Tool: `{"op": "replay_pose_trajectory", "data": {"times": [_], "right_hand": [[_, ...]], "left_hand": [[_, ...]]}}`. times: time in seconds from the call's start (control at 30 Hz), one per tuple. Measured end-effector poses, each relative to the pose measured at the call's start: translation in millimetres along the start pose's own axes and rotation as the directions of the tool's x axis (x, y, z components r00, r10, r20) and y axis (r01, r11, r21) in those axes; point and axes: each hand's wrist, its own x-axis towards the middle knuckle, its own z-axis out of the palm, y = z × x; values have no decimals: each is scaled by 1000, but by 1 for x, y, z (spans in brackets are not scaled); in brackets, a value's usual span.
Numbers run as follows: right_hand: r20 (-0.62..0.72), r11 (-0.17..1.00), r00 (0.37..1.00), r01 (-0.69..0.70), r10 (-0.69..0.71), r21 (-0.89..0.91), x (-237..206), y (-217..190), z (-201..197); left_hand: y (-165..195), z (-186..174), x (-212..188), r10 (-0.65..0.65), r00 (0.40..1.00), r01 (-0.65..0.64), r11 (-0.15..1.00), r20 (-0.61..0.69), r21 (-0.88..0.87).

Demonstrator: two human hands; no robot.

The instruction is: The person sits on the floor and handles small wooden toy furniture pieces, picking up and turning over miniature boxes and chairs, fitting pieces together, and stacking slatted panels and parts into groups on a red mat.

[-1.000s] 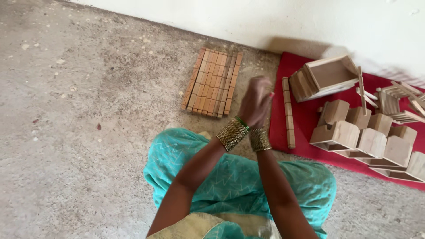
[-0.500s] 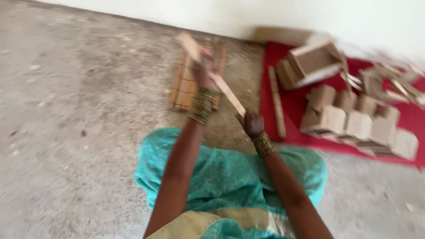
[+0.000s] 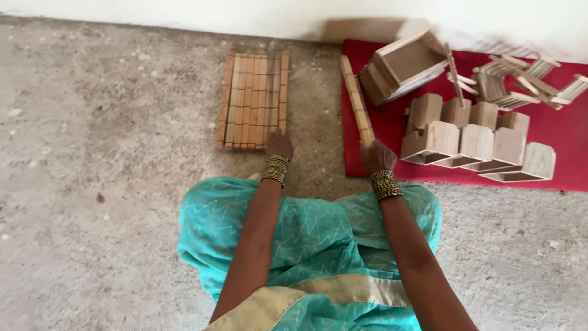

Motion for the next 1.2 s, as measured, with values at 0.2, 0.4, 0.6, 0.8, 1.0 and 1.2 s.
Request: {"op": "replay_pose_trajectory", "data": {"times": [0.2,0.4,0.6,0.8,1.0,1.2], "right_hand": [[343,966,936,14,77,-258,2,-7,15],[397,912,912,76,99,-402,9,-15,27],[388,907,910,35,144,-420,18,-11,40],[436,918,879,-6,194,-397,23,1,46],[353,955,911,-120,214,-270,29,10,51],[353,957,907,-145,231,-253,36,7,57]], "left_hand": [[-10,13,3,35,990,-21,994,-133,106],[-16,13,16,95,972,-36,963,-213,268],[-14,17,31,162,928,-16,916,-335,400],[1,22,44,332,912,-282,934,-241,221],[11,31,48,22,969,-114,924,-247,-366],[21,30,56,-183,972,141,954,-144,-265]]}}
